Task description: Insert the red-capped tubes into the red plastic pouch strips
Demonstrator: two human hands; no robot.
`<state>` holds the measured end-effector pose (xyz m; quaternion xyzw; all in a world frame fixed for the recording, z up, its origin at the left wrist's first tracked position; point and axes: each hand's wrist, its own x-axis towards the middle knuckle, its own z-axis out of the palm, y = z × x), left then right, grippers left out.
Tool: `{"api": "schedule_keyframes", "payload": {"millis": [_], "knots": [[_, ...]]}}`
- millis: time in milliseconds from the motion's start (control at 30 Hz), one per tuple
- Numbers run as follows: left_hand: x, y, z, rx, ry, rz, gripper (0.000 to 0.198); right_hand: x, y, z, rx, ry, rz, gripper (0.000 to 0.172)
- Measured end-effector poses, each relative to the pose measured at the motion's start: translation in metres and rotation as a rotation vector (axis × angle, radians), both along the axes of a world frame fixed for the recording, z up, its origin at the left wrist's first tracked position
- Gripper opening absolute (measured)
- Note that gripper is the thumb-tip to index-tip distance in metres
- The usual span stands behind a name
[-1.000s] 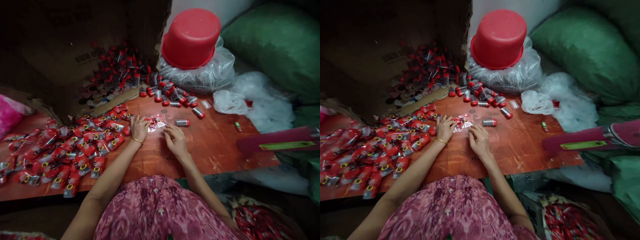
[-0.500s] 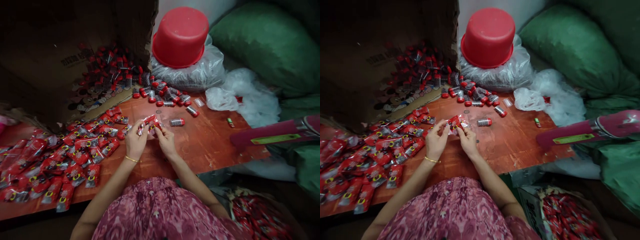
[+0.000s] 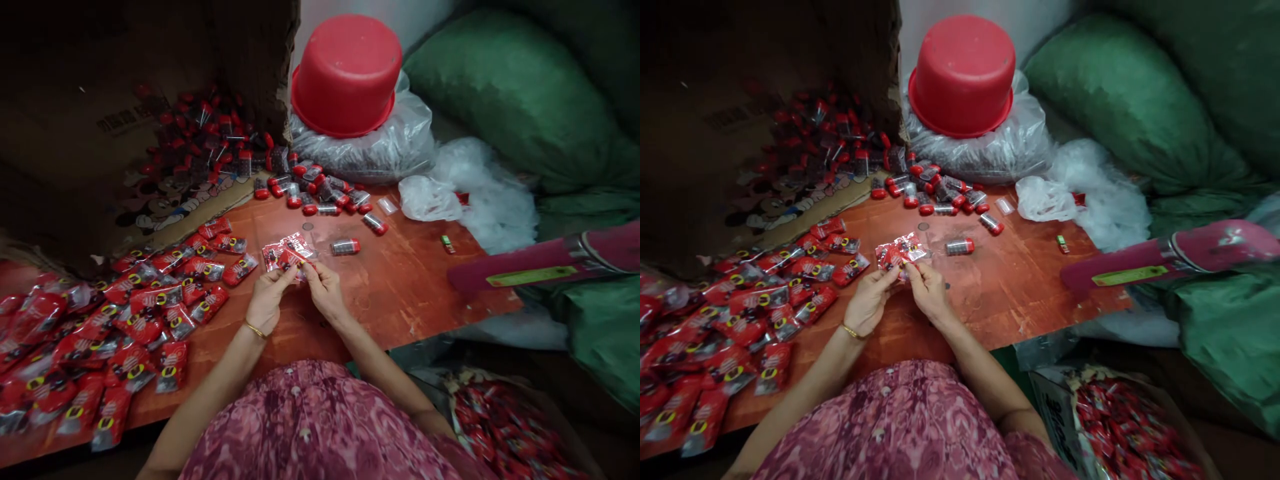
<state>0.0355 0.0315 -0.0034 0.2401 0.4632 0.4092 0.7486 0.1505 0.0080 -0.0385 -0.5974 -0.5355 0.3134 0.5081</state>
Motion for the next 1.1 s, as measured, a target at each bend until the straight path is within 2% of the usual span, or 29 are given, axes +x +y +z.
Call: {"api": "schedule_keyframes", "payload": {"millis": [67,233,300,367,433,467,533,600,733,800,933,1000,1100], "knots": [[0.0,0.001,0.001,0.005,0.03,0.036,0.029,0.012,0.007,0.0,-0.03,-0.155,-0.048,0.043],[-0.002,0.003,0.003,-0.064,0.047,0.087,0.033,0.059,0.033,-0.003,-0.156,-0.75,-0.428,0.034],[-0.003,0.002,0.003,-0.099,0.026,0.056,0.034,0.074,0.03,-0.008,-0.144,-0.885,-0.4,0.026],[-0.003,0.001,0.002,-0.129,0.006,0.034,0.032,0.084,0.016,-0.015,-0.069,-0.95,-0.248,0.016],[-0.005,0.001,0.001,-0.146,-0.012,0.035,0.031,0.09,-0.002,-0.022,0.029,-0.942,-0.144,0.019],[-0.005,0.001,0.0,-0.149,-0.018,0.039,0.031,0.092,-0.011,-0.025,0.069,-0.919,-0.144,0.022],[-0.006,0.001,0.0,-0.148,-0.023,0.04,0.03,0.095,-0.024,-0.029,0.094,-0.874,-0.247,0.036],[-0.007,0.001,0.0,-0.143,-0.018,0.032,0.03,0.095,-0.028,-0.032,0.044,-0.877,-0.382,0.053],[-0.007,-0.001,0.001,-0.125,-0.004,0.034,0.032,0.088,-0.017,-0.032,-0.06,-0.967,-0.499,0.073],[-0.008,-0.002,0.001,-0.127,-0.002,0.041,0.033,0.086,-0.008,-0.03,-0.128,-1.009,-0.512,0.068],[-0.011,-0.004,0.002,-0.136,-0.006,0.048,0.031,0.092,0.001,-0.026,-0.262,-0.973,-0.479,0.033],[-0.012,-0.004,0.003,-0.133,-0.023,0.031,0.029,0.096,-0.003,-0.021,-0.212,-0.812,-0.427,0.026],[-0.013,-0.002,0.004,-0.142,-0.043,0.006,0.027,0.091,-0.021,-0.005,-0.119,-0.412,-0.269,0.027]]}}
